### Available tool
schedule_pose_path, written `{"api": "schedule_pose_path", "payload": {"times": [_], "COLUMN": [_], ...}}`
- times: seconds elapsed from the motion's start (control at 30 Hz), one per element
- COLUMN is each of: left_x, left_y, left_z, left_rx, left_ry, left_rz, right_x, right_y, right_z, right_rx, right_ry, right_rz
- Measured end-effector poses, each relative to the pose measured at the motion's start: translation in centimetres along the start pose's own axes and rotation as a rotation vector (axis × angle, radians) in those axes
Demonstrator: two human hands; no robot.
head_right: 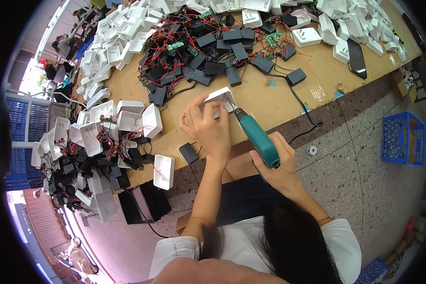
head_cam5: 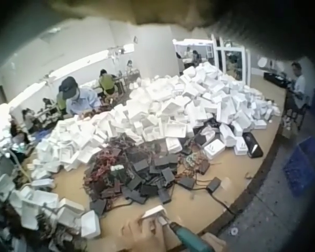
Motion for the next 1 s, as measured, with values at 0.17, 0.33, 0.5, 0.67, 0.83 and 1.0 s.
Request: {"api": "schedule_pose_path", "payload": {"times": [0.17,0.33,0.5,0.67,0.83,1.0], "left_x": [-0.2,-0.3,-0.4,-0.4,-0.3,0.1], "left_y": [0.4,0.8,0.9,1.4,2.0,2.6], "left_z": [-0.1,-0.1,0.1,0.2,0.3,0.9], "left_rx": [0.002,0.002,0.006,0.014,0.014,0.009], "left_ry": [0.003,0.003,0.001,0.0,-0.001,0.007], "left_rz": [0.007,0.01,0.012,0.006,0.007,0.016], "right_x": [-0.2,-0.3,-0.3,-0.3,-0.5,0.3], "right_y": [-0.7,-0.8,-0.9,-0.6,0.9,3.1], "right_z": [-0.6,0.8,1.0,1.7,3.6,5.8], "right_rx": [0.083,0.036,0.032,0.052,0.069,0.074], "right_ry": [0.315,0.03,0.049,0.081,0.016,-0.002], "right_rz": [0.028,-0.016,-0.011,-0.044,-0.121,-0.141]}}
Point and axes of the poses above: each hand's wrist, its own z-axis away from the middle knuckle, its own y-axis out of the back of the hand, x = y × z, the point moved 1 cm from there along -z, towards the middle knuckle, and after that the axes turned 9 degrees about x, right-handed, at the moved point
